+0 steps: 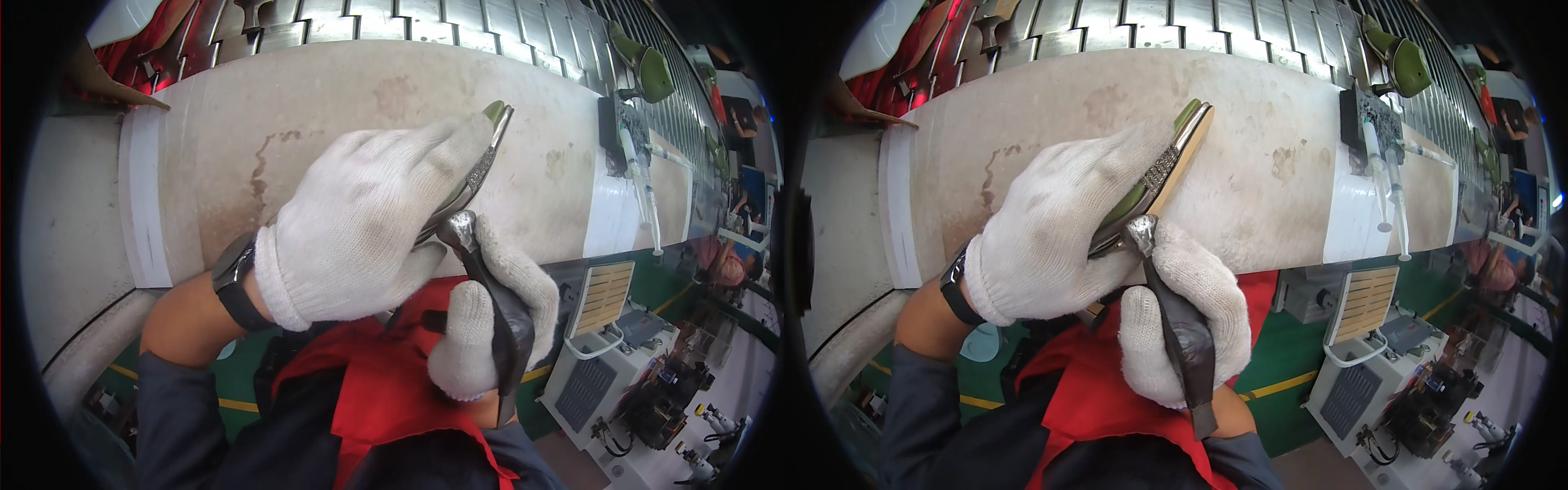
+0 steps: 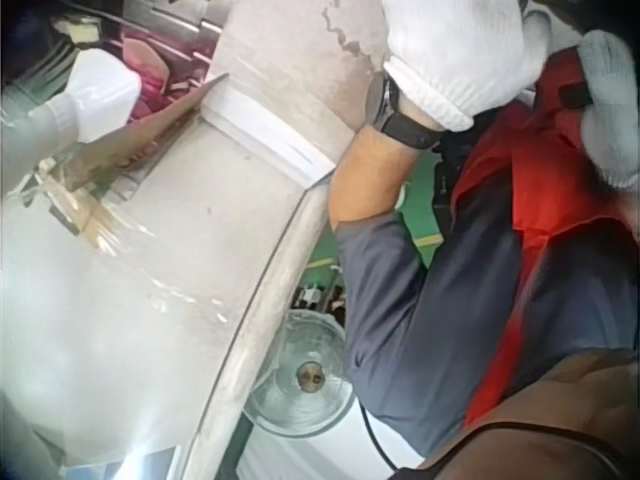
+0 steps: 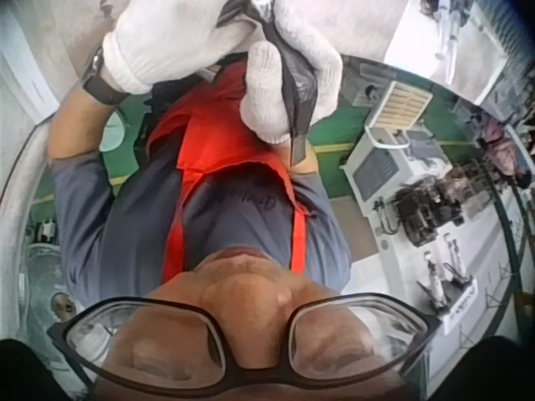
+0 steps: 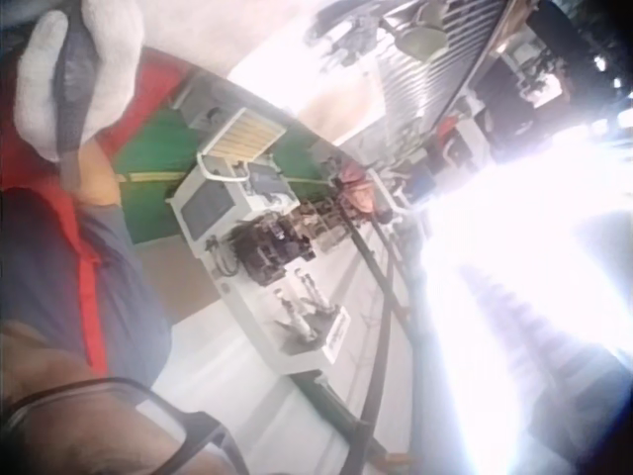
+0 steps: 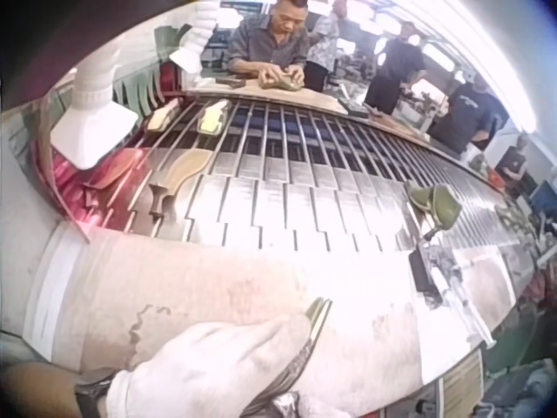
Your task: The person picks up a shoe and its corresponding sole from a conveyor belt, holds a wooden applicator tool to check the surface, and uses a metal hammer to tap and bond the sole onto the shoe bottom. They repeat the process for another shoe and place them back on the belt.
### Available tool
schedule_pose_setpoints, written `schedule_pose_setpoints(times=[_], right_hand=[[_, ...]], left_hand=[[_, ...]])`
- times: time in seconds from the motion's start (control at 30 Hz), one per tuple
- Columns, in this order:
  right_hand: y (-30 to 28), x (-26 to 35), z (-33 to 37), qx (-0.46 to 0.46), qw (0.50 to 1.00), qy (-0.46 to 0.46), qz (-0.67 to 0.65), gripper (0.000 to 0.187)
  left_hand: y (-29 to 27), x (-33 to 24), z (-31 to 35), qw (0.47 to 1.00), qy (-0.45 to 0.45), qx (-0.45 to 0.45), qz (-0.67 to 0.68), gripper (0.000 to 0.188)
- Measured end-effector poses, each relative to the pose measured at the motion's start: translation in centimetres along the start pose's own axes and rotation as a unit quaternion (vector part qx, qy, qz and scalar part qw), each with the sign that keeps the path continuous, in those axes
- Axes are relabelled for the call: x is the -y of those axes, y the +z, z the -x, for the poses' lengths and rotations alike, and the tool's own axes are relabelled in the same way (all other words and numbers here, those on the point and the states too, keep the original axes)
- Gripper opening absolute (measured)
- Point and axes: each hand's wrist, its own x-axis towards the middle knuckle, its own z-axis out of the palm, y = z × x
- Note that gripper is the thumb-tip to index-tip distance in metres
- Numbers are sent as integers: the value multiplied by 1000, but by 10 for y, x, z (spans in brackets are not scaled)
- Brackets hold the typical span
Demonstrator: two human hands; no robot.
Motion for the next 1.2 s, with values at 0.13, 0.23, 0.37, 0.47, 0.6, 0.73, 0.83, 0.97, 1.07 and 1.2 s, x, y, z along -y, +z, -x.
schedule_pose_setpoints(times=[0.13, 0.23, 0.37, 0.47, 0.6, 0.73, 0.83, 0.97, 1.07, 1.2], right_hand=[[14, 9, 6, 32, 998, -57, 1, 37], [11, 10, 4, 83, 992, -84, 31, 39], [-10, 10, -20, 145, 985, -89, 6, 40], [-18, -1, -26, 136, 980, -138, 38, 44], [-11, 5, -29, 210, 967, -137, 31, 42], [-9, 7, -20, 252, 967, -43, 17, 33], [-5, 20, -26, 274, 961, -26, 37, 29], [-3, 20, -31, 300, 951, -47, 63, 27], [1, 15, -21, 216, 975, -49, 28, 25], [-3, 16, -28, 284, 957, -33, 42, 30]], left_hand=[[-2, 1, 2, 1000, 6, 4, -1, 87], [-4, 5, 5, 1000, 14, 11, 4, 87], [-21, 8, 6, 999, 1, 39, 29, 82], [-30, 27, 18, 996, -17, 65, 54, 55], [-27, 37, 22, 996, -1, 41, 74, 47], [-20, 38, 22, 995, 4, 16, 99, 45], [-17, 38, 25, 997, 8, 9, 79, 47], [-18, 34, 21, 998, -2, 4, 67, 47], [-15, 35, 24, 998, -9, 0, 63, 47], [-16, 33, 23, 998, -10, 0, 64, 46]])
